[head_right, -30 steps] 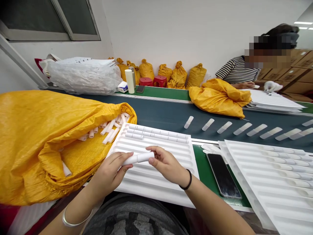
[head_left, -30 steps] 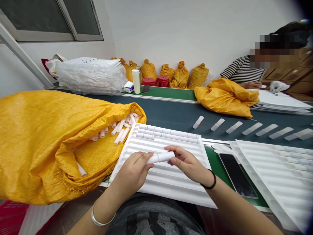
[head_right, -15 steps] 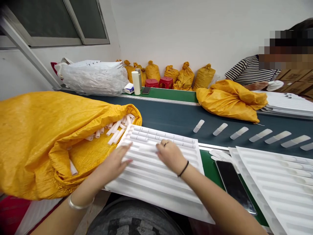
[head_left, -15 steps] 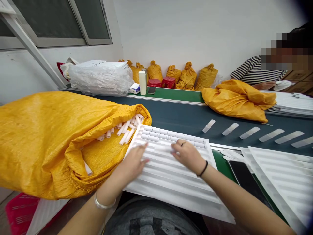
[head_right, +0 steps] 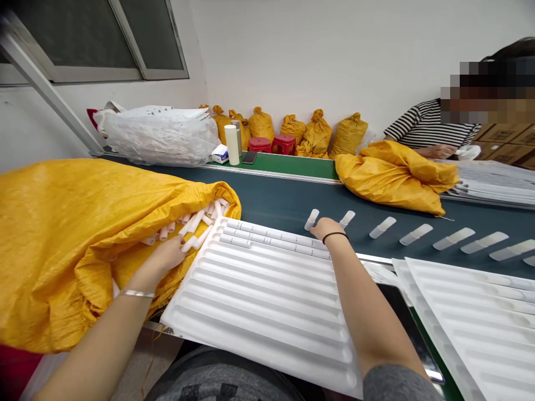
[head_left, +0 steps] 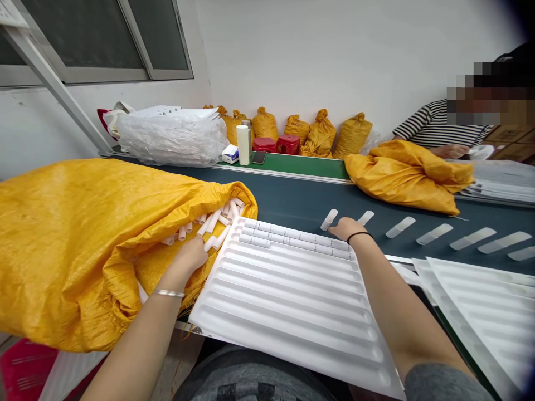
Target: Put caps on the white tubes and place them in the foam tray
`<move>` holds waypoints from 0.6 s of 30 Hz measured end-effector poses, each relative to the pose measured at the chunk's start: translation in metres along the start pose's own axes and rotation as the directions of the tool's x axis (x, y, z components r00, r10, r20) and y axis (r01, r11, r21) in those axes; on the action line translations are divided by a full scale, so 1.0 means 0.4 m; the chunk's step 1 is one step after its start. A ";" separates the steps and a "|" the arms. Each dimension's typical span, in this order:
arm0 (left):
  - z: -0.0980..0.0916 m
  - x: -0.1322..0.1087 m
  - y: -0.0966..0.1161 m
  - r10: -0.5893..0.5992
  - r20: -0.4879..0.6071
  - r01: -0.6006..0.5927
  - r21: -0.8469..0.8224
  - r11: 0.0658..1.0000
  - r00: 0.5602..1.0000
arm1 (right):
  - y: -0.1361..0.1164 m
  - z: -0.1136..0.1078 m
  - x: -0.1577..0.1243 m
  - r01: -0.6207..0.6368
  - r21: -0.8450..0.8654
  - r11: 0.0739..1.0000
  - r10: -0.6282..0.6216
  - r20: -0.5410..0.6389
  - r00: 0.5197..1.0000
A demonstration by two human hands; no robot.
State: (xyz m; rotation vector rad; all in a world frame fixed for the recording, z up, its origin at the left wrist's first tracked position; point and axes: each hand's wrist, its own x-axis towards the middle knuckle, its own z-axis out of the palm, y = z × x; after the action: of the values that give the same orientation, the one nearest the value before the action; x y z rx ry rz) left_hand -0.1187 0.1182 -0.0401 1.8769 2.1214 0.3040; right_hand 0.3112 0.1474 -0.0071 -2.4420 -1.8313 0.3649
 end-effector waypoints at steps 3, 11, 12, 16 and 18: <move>-0.021 -0.064 0.027 0.122 -0.103 -0.126 -0.037 0.991 0.987 | -0.082 0.012 -0.071 0.210 0.041 0.977 -0.212 0.050 0.976; -0.023 -0.222 0.142 0.539 -0.404 -0.671 -0.507 0.541 0.740 | -0.349 0.192 -0.167 0.536 0.147 0.831 -0.543 0.007 0.840; -0.021 -0.230 0.142 0.535 -0.406 -0.668 -0.536 0.516 0.741 | -0.356 0.195 -0.166 0.539 0.154 0.828 -0.544 -0.009 0.839; -0.013 -0.244 0.126 0.392 -0.374 -0.526 -0.737 0.424 0.840 | -0.332 0.148 -0.193 0.546 0.225 0.807 -0.534 -0.118 0.837; -0.012 -0.249 0.126 0.246 -0.297 -0.356 -0.902 0.246 0.923 | -0.304 0.112 -0.232 0.550 0.275 0.789 -0.531 -0.148 0.835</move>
State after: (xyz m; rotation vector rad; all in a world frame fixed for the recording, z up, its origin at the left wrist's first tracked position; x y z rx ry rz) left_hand -0.0629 0.0260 -0.0104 1.4006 0.9961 1.4192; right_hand 0.1626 0.0901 -0.0130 -1.6113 -2.1449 0.4725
